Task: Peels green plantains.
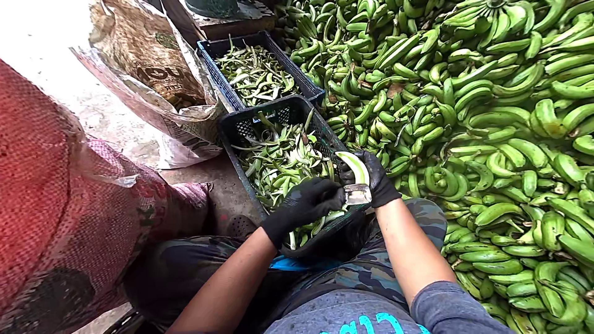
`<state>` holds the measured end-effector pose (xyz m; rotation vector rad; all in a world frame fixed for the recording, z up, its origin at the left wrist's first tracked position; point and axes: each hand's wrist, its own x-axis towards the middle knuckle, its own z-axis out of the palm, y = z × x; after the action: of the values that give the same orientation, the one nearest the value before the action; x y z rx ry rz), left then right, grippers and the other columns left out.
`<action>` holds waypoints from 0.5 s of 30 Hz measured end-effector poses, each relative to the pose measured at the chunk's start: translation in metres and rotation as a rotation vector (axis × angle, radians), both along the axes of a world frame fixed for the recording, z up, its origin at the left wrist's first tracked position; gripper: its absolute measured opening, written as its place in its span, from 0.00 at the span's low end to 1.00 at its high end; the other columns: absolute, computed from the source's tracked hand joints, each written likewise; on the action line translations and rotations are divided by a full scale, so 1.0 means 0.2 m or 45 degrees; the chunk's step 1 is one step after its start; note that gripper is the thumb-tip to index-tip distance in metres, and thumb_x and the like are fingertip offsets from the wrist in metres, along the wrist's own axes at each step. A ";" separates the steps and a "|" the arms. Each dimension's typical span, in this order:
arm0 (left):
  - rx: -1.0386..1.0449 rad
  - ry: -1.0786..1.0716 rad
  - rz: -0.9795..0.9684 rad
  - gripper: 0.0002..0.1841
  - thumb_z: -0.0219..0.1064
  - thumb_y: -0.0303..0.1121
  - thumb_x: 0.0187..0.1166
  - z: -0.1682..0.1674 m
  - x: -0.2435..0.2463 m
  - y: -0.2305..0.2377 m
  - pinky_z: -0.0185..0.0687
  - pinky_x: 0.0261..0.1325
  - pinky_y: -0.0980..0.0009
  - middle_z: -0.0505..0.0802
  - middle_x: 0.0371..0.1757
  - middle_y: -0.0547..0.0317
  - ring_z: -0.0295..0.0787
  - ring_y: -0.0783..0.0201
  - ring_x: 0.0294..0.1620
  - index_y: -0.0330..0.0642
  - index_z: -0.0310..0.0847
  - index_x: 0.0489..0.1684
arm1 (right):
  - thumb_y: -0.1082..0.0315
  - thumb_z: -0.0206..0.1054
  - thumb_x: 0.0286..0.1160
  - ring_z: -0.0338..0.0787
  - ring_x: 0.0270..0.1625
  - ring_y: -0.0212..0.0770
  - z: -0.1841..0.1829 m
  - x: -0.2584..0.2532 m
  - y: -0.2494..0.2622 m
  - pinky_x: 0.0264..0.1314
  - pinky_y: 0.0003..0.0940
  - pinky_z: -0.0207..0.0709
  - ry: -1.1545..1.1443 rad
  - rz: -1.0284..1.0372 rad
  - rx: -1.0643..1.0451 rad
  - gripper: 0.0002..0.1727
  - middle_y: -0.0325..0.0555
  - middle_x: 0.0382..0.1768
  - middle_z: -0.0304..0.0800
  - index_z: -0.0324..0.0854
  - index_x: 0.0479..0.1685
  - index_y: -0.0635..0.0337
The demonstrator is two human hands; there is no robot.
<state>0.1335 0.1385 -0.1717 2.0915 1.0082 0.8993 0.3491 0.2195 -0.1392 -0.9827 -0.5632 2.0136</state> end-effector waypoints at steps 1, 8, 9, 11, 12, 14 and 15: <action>0.033 0.040 0.046 0.25 0.63 0.57 0.82 -0.01 0.03 0.01 0.88 0.54 0.55 0.92 0.50 0.56 0.90 0.60 0.48 0.50 0.86 0.66 | 0.51 0.38 0.90 0.82 0.19 0.33 -0.01 -0.01 -0.01 0.19 0.26 0.79 -0.054 -0.006 0.048 0.25 0.42 0.25 0.84 0.79 0.48 0.56; -0.260 0.024 0.769 0.23 0.61 0.51 0.87 0.02 -0.07 0.13 0.83 0.57 0.39 0.90 0.54 0.43 0.89 0.45 0.53 0.47 0.79 0.71 | 0.46 0.41 0.87 0.79 0.19 0.33 -0.12 -0.07 -0.03 0.20 0.30 0.78 -0.138 -0.013 0.119 0.23 0.39 0.25 0.82 0.79 0.47 0.49; -0.301 0.018 0.819 0.24 0.59 0.53 0.88 0.05 -0.12 0.14 0.83 0.56 0.38 0.91 0.53 0.43 0.90 0.45 0.53 0.47 0.78 0.72 | 0.46 0.43 0.86 0.78 0.18 0.33 -0.11 -0.06 -0.01 0.18 0.29 0.76 -0.196 -0.043 0.107 0.23 0.39 0.24 0.81 0.80 0.49 0.49; -0.357 0.067 0.856 0.25 0.55 0.55 0.88 0.12 -0.21 0.14 0.83 0.55 0.37 0.91 0.50 0.43 0.90 0.44 0.51 0.47 0.78 0.69 | 0.50 0.49 0.86 0.82 0.24 0.35 -0.10 -0.02 0.01 0.25 0.33 0.80 -0.360 -0.164 0.179 0.20 0.41 0.30 0.84 0.81 0.55 0.50; -0.388 0.109 0.842 0.25 0.54 0.55 0.89 0.16 -0.25 0.13 0.83 0.55 0.37 0.92 0.50 0.43 0.90 0.44 0.51 0.45 0.80 0.67 | 0.54 0.49 0.87 0.86 0.32 0.38 -0.10 -0.01 0.02 0.34 0.38 0.84 -0.404 -0.216 0.257 0.19 0.45 0.36 0.88 0.81 0.57 0.54; -0.470 0.274 0.768 0.27 0.53 0.56 0.89 0.18 -0.31 0.10 0.82 0.60 0.36 0.92 0.53 0.42 0.90 0.42 0.57 0.43 0.81 0.66 | 0.60 0.48 0.90 0.90 0.44 0.42 -0.07 -0.08 0.04 0.45 0.44 0.88 -0.492 -0.280 0.428 0.19 0.50 0.44 0.89 0.79 0.61 0.61; -0.520 0.364 0.709 0.28 0.53 0.57 0.88 0.14 -0.32 0.09 0.80 0.64 0.36 0.92 0.57 0.42 0.89 0.42 0.61 0.43 0.82 0.67 | 0.62 0.46 0.90 0.91 0.46 0.43 -0.03 -0.15 0.06 0.48 0.45 0.88 -0.505 -0.278 0.522 0.19 0.51 0.46 0.90 0.79 0.62 0.64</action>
<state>0.0687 0.1563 -0.1430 1.6386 1.8130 0.5756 0.3183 0.2316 -0.1458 -1.1320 -0.9900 1.4380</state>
